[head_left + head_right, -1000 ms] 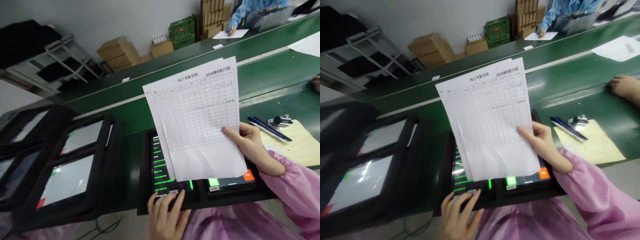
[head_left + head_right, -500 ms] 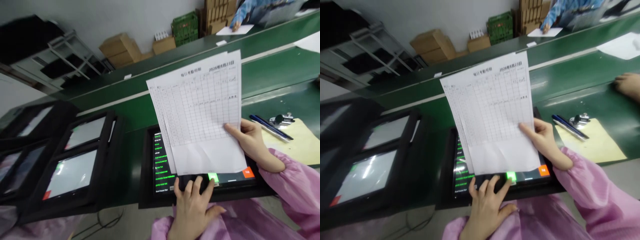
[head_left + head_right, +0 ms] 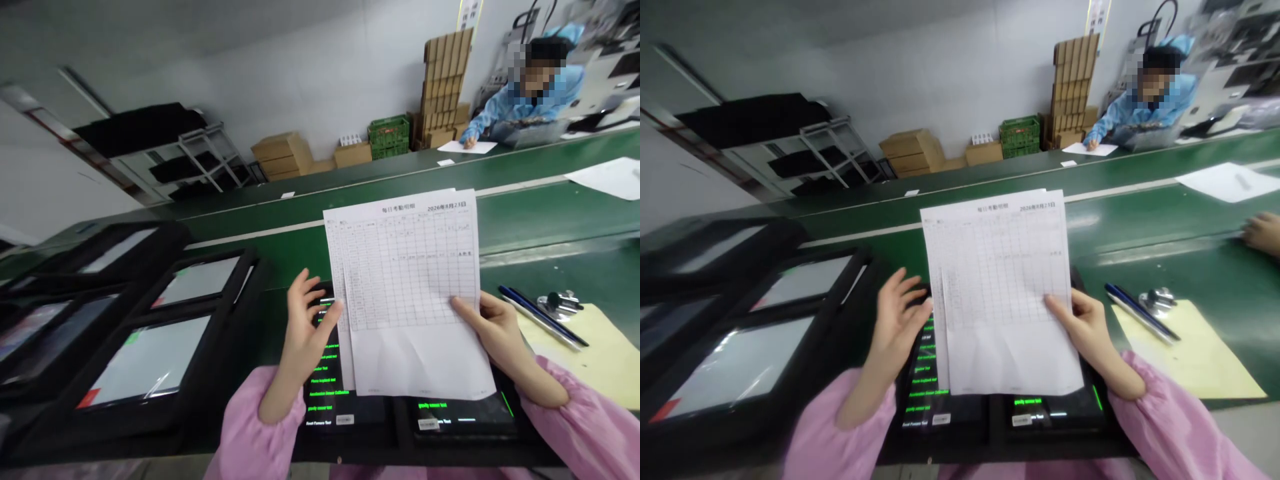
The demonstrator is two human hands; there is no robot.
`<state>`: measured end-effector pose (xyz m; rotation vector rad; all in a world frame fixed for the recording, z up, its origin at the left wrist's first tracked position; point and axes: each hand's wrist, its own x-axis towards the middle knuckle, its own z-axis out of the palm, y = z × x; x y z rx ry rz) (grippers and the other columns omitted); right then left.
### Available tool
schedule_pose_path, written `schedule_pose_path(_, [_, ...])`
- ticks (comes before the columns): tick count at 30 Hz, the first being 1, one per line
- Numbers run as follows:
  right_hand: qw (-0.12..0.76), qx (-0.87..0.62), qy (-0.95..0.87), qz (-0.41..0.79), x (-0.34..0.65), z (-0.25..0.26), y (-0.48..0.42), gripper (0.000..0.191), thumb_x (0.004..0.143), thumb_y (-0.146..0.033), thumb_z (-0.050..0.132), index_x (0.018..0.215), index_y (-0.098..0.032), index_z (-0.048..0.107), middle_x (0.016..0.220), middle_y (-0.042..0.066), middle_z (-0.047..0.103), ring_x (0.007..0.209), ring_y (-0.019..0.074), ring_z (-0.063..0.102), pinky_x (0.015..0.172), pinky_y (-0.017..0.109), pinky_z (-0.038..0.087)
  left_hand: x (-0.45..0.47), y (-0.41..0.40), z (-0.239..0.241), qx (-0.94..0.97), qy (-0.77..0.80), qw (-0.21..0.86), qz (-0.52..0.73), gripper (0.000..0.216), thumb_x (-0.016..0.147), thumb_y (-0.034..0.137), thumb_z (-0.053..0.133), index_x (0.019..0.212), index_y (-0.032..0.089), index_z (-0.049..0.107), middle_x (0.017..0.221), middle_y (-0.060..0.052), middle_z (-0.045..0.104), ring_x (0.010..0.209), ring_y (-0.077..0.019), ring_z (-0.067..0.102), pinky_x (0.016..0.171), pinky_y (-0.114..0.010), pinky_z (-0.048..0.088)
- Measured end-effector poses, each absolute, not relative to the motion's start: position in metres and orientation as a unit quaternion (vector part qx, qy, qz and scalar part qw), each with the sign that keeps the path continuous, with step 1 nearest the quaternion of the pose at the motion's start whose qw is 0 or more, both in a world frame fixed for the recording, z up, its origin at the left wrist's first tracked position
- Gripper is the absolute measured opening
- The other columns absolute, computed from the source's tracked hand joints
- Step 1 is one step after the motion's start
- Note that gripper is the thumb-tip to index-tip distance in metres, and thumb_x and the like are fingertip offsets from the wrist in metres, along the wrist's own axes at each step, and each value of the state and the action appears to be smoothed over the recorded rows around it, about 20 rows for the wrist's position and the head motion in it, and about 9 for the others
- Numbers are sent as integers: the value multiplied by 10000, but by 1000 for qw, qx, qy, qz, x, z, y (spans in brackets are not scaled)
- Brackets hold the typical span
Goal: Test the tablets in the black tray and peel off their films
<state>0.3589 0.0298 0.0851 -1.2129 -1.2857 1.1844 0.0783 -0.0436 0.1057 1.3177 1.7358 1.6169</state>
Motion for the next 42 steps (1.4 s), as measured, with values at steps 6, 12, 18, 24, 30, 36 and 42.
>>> schedule_pose_path(6, [509, -495, -501, 494, 358, 87, 29, 605, 498, -764, 887, 722, -209, 800, 813, 90, 779, 676, 273, 713, 565, 344, 591, 100, -14, 107, 430, 510, 449, 594, 678, 752, 645, 807, 1226, 190, 636, 1162, -130, 757, 1092, -327, 726, 966, -494, 607])
schedule_pose_path(12, [506, -479, -524, 490, 360, 84, 29, 587, 565, -746, 881, 784, -204, 829, 888, 108, 787, 742, 304, 742, 632, 366, 635, 106, -32, 78, 453, 522, 347, 634, 489, 882, 591, 710, 1171, 197, 724, 1123, -108, 787, 1048, -308, 749, 891, -437, 652])
schedule_pose_path(18, [497, -470, -573, 452, 370, 72, 29, 461, 702, -650, 848, 829, -207, 835, 866, 92, 785, 771, 325, 749, 637, 386, 652, 104, -35, 61, 436, 531, 322, 652, 493, 861, 581, 738, 1180, 205, 737, 1150, -105, 784, 1061, -304, 747, 889, -409, 652])
schedule_pose_path(24, [487, -472, -594, 432, 374, 68, 30, 422, 751, -631, 814, 820, -215, 832, 852, 84, 781, 758, 318, 746, 625, 379, 651, 103, -36, 55, 435, 527, 317, 658, 471, 876, 552, 731, 1199, 209, 738, 1156, -106, 781, 1054, -306, 748, 882, -417, 655])
schedule_pose_path(30, [493, -461, -592, 440, 374, 68, 29, 373, 761, -593, 827, 816, -224, 830, 835, 75, 779, 732, 290, 737, 603, 342, 631, 102, -37, 52, 440, 522, 309, 662, 457, 890, 522, 728, 1226, 211, 726, 1143, -101, 785, 1022, -293, 756, 835, -391, 666])
schedule_pose_path(36, [512, -459, -572, 447, 368, 78, 29, 383, 699, -599, 853, 759, -222, 823, 795, 78, 772, 679, 283, 725, 574, 346, 621, 102, -37, 52, 440, 518, 304, 667, 455, 890, 513, 732, 1232, 213, 722, 1145, -103, 784, 1004, -294, 761, 786, -377, 673])
schedule_pose_path(42, [509, -470, -587, 418, 361, 83, 27, 454, 693, -657, 824, 721, -205, 792, 727, 75, 748, 615, 282, 698, 502, 357, 594, 102, -36, 52, 438, 523, 314, 660, 449, 874, 529, 742, 1189, 209, 741, 1140, -104, 785, 1032, -306, 754, 820, -402, 671])
